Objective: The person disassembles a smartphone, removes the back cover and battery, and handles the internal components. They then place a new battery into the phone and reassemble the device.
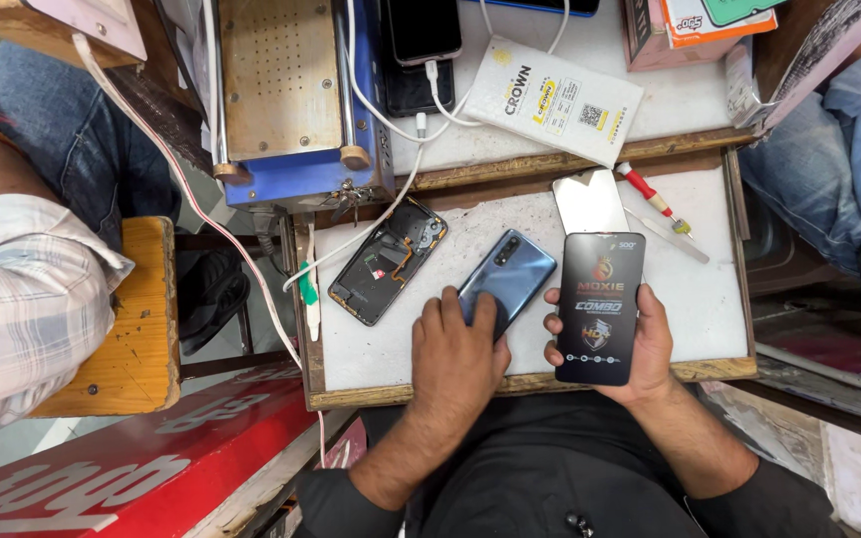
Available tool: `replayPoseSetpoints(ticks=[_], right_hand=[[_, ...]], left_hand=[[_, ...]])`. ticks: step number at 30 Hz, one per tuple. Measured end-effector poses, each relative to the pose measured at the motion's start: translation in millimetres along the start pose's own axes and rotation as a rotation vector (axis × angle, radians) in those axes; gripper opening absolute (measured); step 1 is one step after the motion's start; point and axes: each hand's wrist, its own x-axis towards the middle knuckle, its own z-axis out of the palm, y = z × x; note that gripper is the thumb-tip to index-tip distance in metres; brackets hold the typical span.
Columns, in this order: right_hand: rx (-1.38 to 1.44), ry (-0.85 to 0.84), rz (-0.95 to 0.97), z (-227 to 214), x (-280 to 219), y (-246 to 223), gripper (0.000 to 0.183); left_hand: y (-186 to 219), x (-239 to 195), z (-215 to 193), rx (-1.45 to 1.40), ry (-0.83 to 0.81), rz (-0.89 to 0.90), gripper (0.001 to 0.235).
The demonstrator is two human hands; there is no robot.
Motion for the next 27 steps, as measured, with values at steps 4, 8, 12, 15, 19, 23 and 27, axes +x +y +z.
replayPoseSetpoints(ticks=[4,8,12,15,19,23,27], right_hand=[[-0.014,-0.022,0.001,5.1,0.3,0.1,0.071],[-0.04,-0.004,-0.02,11.9,1.1,-2.9,0.074],[-0.044,0.009,-0.024,12.1,0.8,-2.4,0.074],[-0.019,0.002,-0.023,15.8,1.2,-2.7,0.074],[-0.067,0.043,-0.006,22.4,2.9,-1.7,0.074],[-0.031,0.004,-0.001,27.8,5.1,-3.1,0.073],[-0.024,0.013,-0.026,29.5,6.0,2.2,0.074]], left_hand=[[-26.5,16.5,-18.9,-0.465,-0.026,-0.064,0.056],[-36.0,45.8,-37.1,-0.818,-0.052,-0.104,0.054],[-22.1,117.5,-21.8,-0.488,0.267,0.09,0.061],[-1.2,190.7,-3.0,-0.257,0.363,0.055,0.063],[17.2,244.9,5.6,-0.069,0.471,0.043,0.056],[26.1,221.7,-4.1,-0.039,0.711,0.173,0.054],[5.8,108.2,-13.1,-0.432,0.435,0.129,0.026]])
